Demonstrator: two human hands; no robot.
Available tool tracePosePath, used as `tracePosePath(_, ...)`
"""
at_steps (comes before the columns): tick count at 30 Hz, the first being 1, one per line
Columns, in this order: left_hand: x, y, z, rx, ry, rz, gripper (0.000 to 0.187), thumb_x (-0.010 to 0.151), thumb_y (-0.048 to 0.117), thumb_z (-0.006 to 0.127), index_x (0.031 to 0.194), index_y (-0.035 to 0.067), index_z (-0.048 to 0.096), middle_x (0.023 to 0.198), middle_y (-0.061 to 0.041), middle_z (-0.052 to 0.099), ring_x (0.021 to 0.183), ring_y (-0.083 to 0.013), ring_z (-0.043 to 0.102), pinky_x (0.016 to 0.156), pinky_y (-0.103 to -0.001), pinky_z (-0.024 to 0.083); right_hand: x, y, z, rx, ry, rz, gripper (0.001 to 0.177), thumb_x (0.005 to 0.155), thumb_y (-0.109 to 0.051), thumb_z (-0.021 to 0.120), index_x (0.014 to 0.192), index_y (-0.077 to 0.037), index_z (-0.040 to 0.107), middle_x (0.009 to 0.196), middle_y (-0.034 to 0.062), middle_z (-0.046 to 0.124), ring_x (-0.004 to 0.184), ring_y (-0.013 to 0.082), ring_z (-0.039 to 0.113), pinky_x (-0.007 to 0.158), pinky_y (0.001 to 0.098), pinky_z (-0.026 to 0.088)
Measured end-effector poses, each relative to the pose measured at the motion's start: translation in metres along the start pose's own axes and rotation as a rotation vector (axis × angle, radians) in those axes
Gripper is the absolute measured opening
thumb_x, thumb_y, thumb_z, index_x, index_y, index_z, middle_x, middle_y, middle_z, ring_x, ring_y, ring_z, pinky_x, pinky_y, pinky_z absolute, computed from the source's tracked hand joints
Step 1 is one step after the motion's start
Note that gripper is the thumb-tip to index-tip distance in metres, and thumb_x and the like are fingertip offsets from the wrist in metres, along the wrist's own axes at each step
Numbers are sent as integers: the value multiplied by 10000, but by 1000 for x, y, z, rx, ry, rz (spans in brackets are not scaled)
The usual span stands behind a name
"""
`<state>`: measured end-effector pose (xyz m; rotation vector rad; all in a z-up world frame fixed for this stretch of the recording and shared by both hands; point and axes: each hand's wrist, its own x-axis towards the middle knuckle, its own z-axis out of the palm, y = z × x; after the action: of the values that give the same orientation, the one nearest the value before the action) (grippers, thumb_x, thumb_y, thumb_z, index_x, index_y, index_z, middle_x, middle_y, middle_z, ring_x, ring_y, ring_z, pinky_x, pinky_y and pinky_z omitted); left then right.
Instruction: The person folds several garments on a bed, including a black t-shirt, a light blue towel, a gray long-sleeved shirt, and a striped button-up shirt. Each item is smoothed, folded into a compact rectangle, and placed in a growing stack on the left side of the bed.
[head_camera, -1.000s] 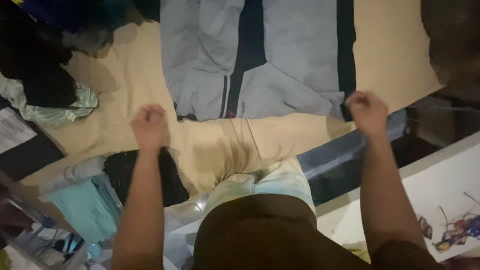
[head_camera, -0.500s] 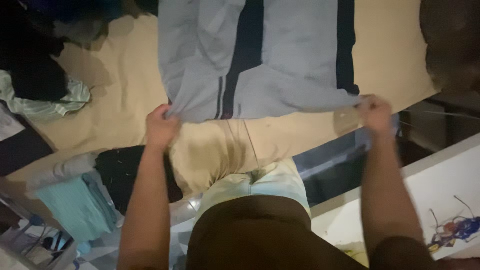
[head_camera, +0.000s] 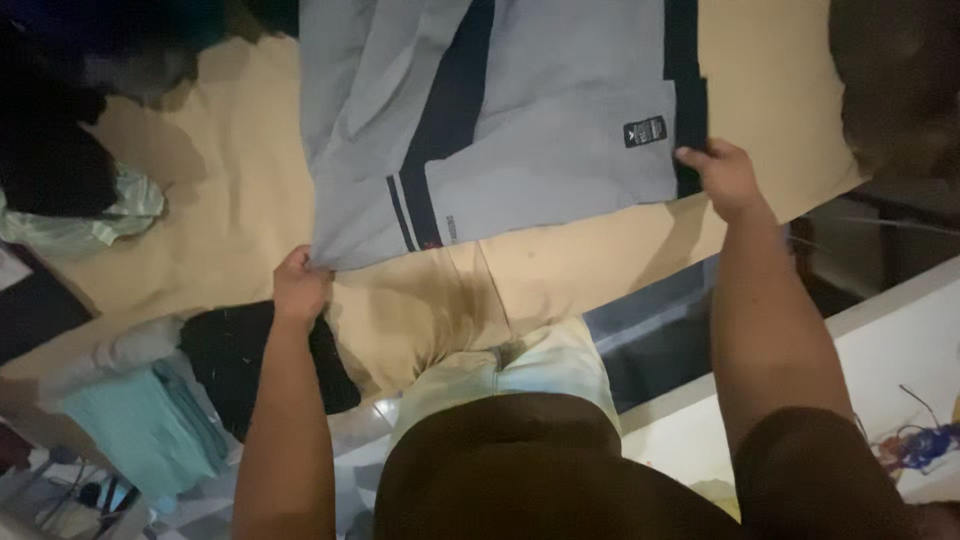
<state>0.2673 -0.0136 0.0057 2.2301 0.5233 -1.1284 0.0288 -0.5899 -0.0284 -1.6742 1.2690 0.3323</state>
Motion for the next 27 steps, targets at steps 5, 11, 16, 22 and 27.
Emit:
tracePosePath(5, 9, -9, -11, -133, -106, 73, 401, 860, -5, 591, 1249, 5, 685, 955, -37, 722, 721, -125, 596, 664, -275, 489, -15, 9, -17, 136, 17, -48, 319, 1033, -145, 678, 1265, 68, 636, 1123, 94, 673, 1022, 212, 619, 936, 371, 508)
tracePosePath(11, 26, -33, -11, -7, -202, 121, 352, 902, 25, 619, 1243, -33, 687, 975, -81, 750, 780, -141, 656, 734, -289, 524, -23, 35, -18, 176, 61, 25, 375, 984, -180, 705, 1274, 38, 612, 1046, 84, 671, 954, 169, 674, 840, 339, 591)
tracePosePath(16, 20, -37, -8, 72, -139, 190, 301, 934, 43, 597, 1217, -35, 664, 925, -155, 735, 734, -216, 708, 677, -336, 544, -21, 59, -20, 6, 82, -70, 477, 923, -119, 773, 1339, 39, 603, 1099, 74, 712, 949, 142, 676, 827, 283, 554)
tracePosePath(22, 13, -41, -11, 233, 0, 356, 338, 901, 56, 620, 1225, 23, 709, 976, -190, 751, 848, -297, 731, 801, -391, 561, -20, 79, -34, -186, 207, -62, 471, 973, -120, 791, 1397, 11, 635, 1112, 244, 705, 912, 182, 634, 820, 344, 563)
tracePosePath(27, 9, -20, 1, 419, 108, 330, 421, 872, 34, 591, 1282, 59, 684, 1078, -217, 722, 1025, -384, 663, 928, -474, 511, -25, 63, -6, -491, 400, -114, 559, 878, -118, 803, 1371, 10, 573, 1243, 240, 617, 1092, 319, 626, 951, 450, 510)
